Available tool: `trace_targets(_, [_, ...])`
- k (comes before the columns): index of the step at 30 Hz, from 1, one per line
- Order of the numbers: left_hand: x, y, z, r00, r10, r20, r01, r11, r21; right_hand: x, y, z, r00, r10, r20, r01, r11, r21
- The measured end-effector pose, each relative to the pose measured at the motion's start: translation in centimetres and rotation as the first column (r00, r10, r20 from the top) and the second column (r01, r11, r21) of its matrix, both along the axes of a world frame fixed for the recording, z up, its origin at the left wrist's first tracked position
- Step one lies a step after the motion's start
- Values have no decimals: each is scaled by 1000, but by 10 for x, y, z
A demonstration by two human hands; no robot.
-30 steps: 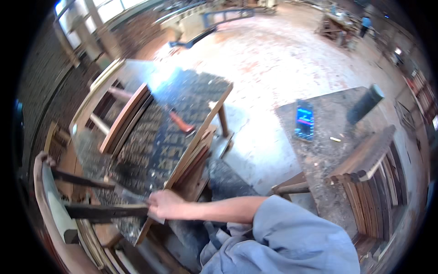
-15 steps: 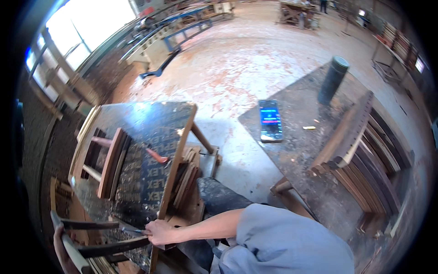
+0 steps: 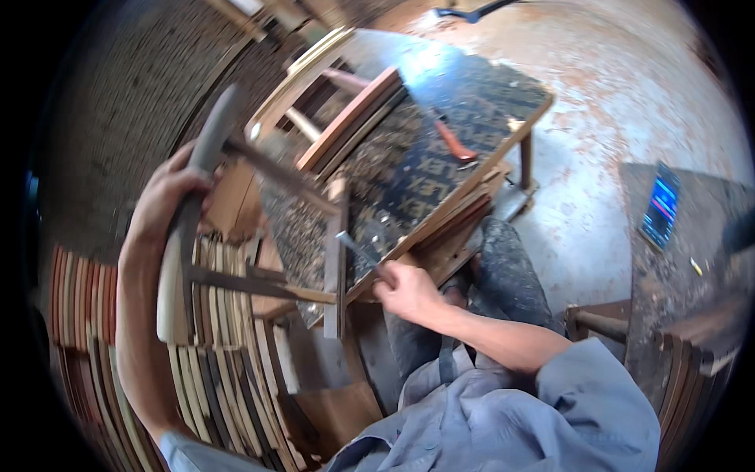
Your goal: The person uses a chisel to carve and shape the joints of wooden chair frames. They repeatedly reposition the frames and remove wood shavings to refine the fit of the components.
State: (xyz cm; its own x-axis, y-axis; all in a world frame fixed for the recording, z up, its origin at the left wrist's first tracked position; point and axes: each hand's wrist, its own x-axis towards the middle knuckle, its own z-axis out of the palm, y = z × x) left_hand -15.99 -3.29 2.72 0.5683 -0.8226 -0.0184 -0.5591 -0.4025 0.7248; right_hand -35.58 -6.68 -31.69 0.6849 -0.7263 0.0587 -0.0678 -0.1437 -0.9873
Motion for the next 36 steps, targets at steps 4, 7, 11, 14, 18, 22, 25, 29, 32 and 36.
trace_targets(4, [-7, 11, 16, 931, -203, 302, 172, 977, 126, -37, 19, 10, 991, 110, -74, -104, 992, 78])
trace_targets(7, [5, 3, 12, 905, -257, 340, 167, 948, 271, -53, 33, 4, 991, 121, 50, -119, 992, -44])
trace_targets(11, [6, -14, 9, 941, -330, 77, 313, 933, 175, -70, 45, 24, 953, 302, -19, -302, 945, -126])
trace_targets(14, [28, -31, -1, 903, -364, 231, 323, 926, 196, -71, 40, 32, 919, 363, -154, -393, 870, -297])
trace_targets(18, [18, -10, 8, 860, -340, 382, 271, 936, 223, -57, 48, 53, 864, 420, -277, -499, 785, -367])
trace_targets(22, [26, -22, 2, 756, -442, 483, 367, 897, 246, -38, 44, 60, 867, 375, -329, -484, 791, -374])
trace_targets(25, [23, -19, 2, 675, -401, 619, 260, 915, 309, -22, 44, 63, 870, 366, -329, -481, 772, -415])
trace_targets(29, [26, -25, -1, 585, -376, 719, 177, 924, 339, -9, 43, 59, 869, 352, -349, -487, 737, -468])
trace_targets(32, [31, -26, -6, 557, -344, 756, 140, 936, 323, -9, 44, 63, 870, 331, -364, -480, 738, -475])
trace_targets(36, [30, -26, -7, 541, -343, 768, 99, 933, 347, -13, 46, 68, 855, 326, -404, -498, 734, -462])
